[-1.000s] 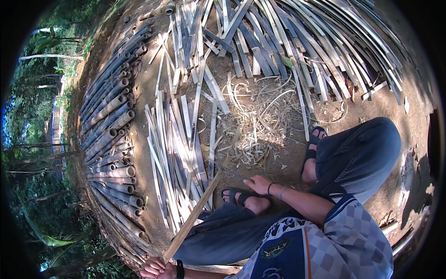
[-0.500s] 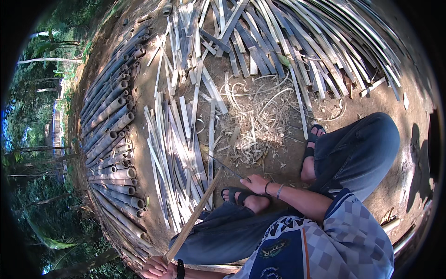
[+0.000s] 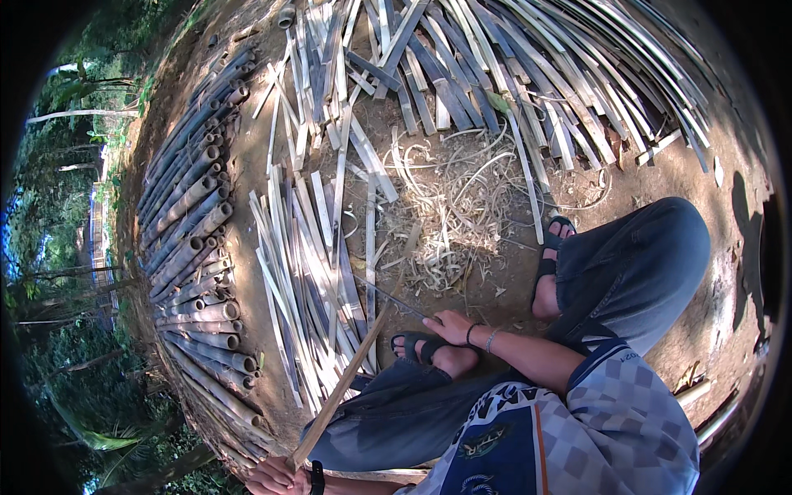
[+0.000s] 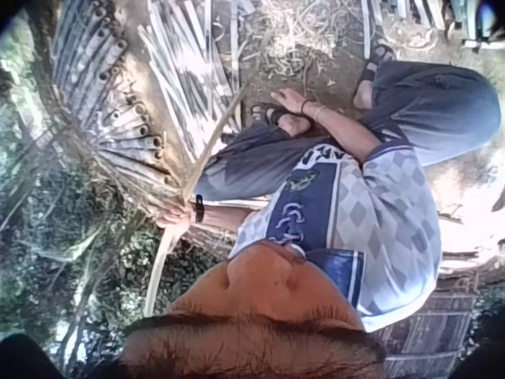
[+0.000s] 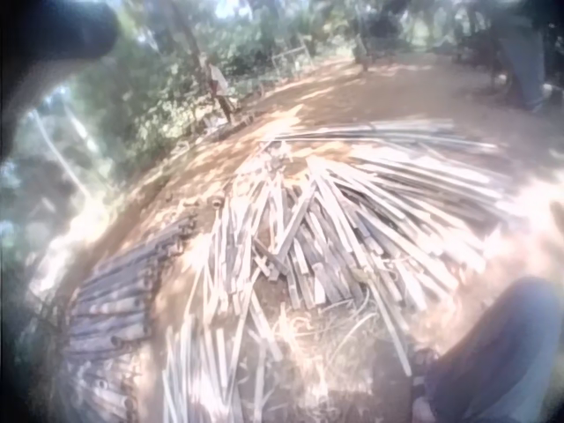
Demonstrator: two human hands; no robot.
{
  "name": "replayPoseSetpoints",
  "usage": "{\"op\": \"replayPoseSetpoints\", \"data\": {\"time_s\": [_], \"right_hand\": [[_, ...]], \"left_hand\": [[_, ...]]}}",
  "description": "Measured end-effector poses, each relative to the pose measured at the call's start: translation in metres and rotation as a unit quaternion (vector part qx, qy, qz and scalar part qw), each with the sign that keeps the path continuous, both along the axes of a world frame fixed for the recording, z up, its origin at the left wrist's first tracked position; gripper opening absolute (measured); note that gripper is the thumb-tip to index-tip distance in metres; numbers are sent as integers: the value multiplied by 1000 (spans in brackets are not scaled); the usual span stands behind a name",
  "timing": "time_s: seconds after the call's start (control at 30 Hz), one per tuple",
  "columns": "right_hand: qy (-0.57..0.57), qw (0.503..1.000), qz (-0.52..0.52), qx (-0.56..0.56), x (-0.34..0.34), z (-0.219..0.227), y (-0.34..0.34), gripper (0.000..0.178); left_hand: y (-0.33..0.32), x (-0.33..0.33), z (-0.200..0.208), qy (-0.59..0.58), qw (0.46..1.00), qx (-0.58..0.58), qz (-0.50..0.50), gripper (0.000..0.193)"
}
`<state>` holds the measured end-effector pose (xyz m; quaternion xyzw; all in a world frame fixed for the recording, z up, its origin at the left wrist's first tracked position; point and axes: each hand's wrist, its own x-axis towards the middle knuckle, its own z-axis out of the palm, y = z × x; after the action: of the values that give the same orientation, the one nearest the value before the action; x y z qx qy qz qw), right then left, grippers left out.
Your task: The person uses a knife to shave layers and edges from a bamboo strip, smoothing the surface while sitting in an outdoor dirt yard.
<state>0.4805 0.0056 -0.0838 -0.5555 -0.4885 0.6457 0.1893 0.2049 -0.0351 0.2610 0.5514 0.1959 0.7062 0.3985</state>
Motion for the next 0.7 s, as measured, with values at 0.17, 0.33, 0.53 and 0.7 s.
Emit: {"op": "replayPoseSetpoints", "data": {"time_s": [0.17, 0.33, 0.53, 0.7], "right_hand": [[9, 996, -22, -91, 4, -8, 0, 56], [-26, 998, -25, -41, 0, -30, -9, 57], [-17, 1000, 8, 0, 7, -27, -8, 57], [-15, 996, -10, -91, 8, -19, -2, 59]], "left_hand": [[0, -2, 3, -10, 1000, -16, -20, 64], [3, -1, 1, -58, 994, -19, 93, 64], [1, -10, 0, -29, 997, -29, 59, 67], [-4, -21, 0, -25, 999, -33, 22, 69]]}}
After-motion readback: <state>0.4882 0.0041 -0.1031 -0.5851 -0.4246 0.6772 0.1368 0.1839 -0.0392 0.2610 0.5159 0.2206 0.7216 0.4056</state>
